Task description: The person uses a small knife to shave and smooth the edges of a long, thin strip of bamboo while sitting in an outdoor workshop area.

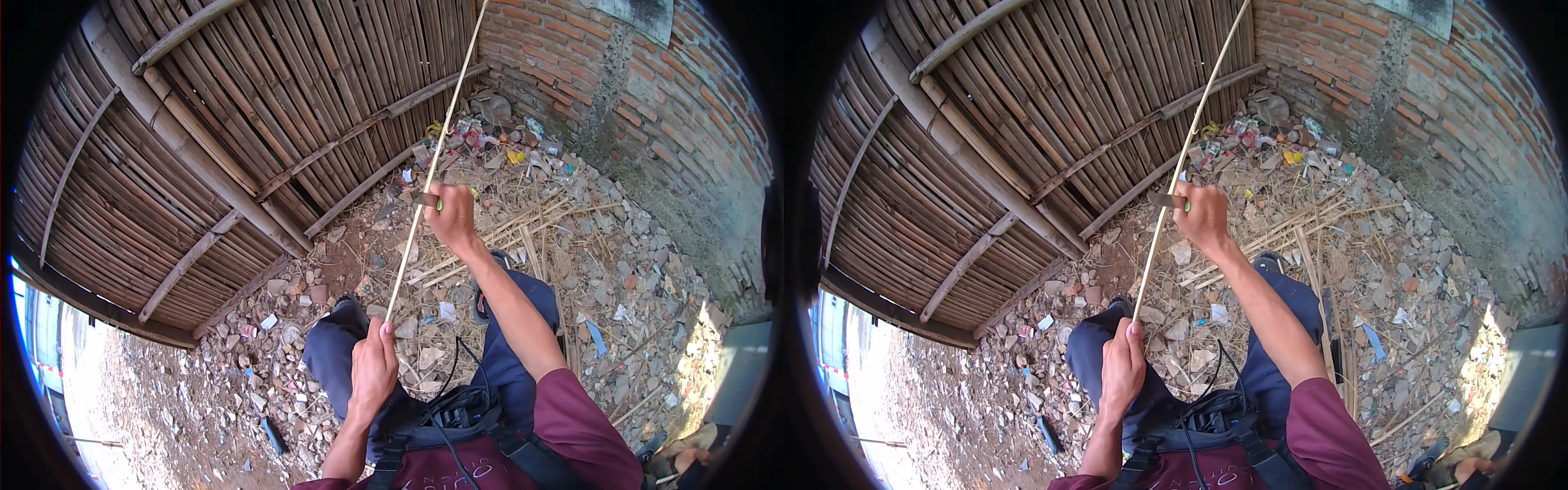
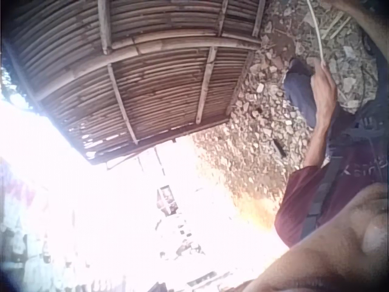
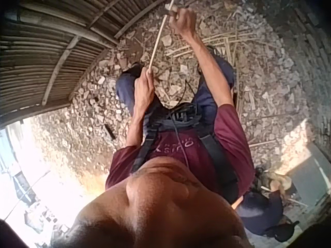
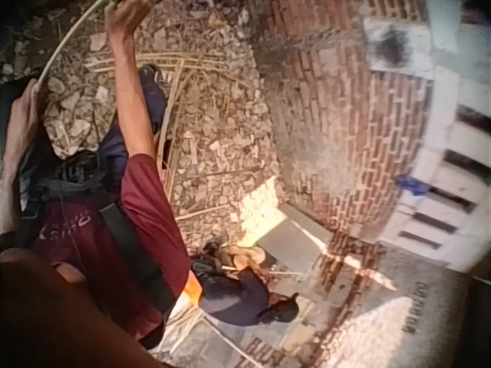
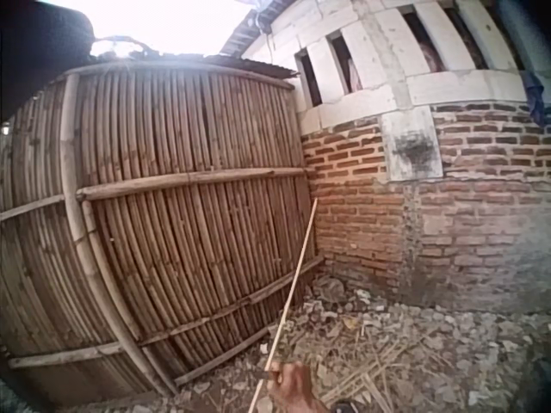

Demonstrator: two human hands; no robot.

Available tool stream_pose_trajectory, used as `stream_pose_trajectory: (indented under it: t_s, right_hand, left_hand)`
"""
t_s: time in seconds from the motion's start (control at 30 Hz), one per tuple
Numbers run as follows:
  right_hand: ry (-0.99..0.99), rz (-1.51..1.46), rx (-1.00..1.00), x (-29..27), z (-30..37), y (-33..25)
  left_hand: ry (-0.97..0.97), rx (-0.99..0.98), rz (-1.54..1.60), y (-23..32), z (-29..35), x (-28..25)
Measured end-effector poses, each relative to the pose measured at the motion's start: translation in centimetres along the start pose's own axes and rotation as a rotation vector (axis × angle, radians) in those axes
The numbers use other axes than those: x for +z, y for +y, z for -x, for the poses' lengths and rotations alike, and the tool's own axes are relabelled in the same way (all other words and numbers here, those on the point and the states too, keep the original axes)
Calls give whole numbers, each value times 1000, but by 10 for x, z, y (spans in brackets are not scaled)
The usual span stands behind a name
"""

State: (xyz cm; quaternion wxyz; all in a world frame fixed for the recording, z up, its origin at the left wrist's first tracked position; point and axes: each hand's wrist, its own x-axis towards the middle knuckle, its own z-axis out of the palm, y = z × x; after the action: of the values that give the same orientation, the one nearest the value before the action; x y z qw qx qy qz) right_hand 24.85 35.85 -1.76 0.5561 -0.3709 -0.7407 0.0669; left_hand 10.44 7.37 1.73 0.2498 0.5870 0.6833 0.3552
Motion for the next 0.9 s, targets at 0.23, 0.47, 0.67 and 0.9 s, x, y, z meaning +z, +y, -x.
stream_pose_trajectory:
  t_s: [0.23,0.47,0.67,0.9]
  right_hand:
    - [126,69,202,-28,-24,20]
    - [-8,-27,23,-26,-18,13]
    - [107,-50,48,-36,-33,30]
    - [161,74,-27,-46,-39,32]
  left_hand:
    - [-14,30,-44,-9,18,1]
    - [-11,34,-37,-11,15,3]
    - [-20,70,-118,-13,37,1]
    - [2,66,-142,-24,49,-7]
